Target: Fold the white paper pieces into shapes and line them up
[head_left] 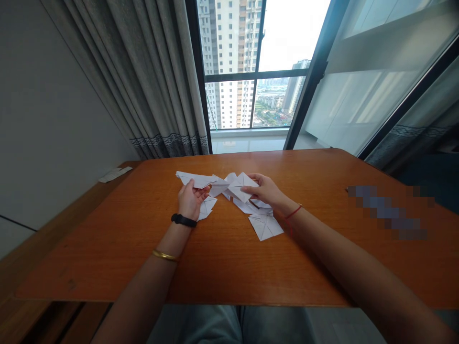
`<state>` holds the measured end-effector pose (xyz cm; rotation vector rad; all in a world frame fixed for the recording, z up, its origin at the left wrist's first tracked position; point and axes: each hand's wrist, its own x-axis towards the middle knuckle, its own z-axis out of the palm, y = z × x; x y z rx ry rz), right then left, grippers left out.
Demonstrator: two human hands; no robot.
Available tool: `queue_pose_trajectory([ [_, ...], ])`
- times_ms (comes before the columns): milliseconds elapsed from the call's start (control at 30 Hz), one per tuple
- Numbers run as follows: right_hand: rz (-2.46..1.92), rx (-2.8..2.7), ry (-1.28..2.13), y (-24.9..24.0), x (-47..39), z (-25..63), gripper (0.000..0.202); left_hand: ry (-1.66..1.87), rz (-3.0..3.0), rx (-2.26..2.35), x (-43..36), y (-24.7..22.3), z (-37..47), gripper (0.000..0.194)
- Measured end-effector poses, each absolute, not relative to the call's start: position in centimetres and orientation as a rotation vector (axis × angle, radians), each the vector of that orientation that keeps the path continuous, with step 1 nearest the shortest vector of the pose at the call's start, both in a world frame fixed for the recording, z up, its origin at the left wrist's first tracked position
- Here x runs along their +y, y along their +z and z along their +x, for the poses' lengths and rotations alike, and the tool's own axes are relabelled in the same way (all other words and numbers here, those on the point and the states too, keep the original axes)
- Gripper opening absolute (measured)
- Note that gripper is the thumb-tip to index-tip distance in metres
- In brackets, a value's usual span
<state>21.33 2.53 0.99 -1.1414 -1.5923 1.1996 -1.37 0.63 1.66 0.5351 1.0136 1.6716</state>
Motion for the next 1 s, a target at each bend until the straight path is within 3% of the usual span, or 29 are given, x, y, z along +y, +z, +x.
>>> queue_pose_trajectory([
  [100,-1.314,-1.632,0.896,1.0,3.0,22.5,0.037,1.654,0.53,1.022,0.5,1.7,-1.2,0.011],
  [200,-1.604,-1.686,0.367,1.0,3.0,23.3,0.036,1.656,0.527,1.028,0.5,1.6,-1.1,0.011],
  [300,-1.839,-1.967,0.163,1.1,2.2,22.8,0.027,1.648,0.541,1.033,0.4,1.6,-1.0,0.011],
  [400,-1.872,-2.241,0.365,1.1,1.2,21.8,0.037,1.609,0.571,1.048,0.2,1.5,-0.8,0.011],
  [633,-1.675,-2.18,0.604,1.8,1.4,22.5,0.018,1.55,0.684,1.061,-0.3,1.4,-0.2,0.016],
  [867,-1.207,-1.77,0.562,3.2,0.1,24.4,0.017,1.491,0.737,1.056,-0.2,0.5,0.4,0.02],
  [1000,-1.052,-1.458,0.9,2.9,-1.8,22.9,0.029,1.308,0.845,1.012,-1.3,0.1,1.7,0.023],
])
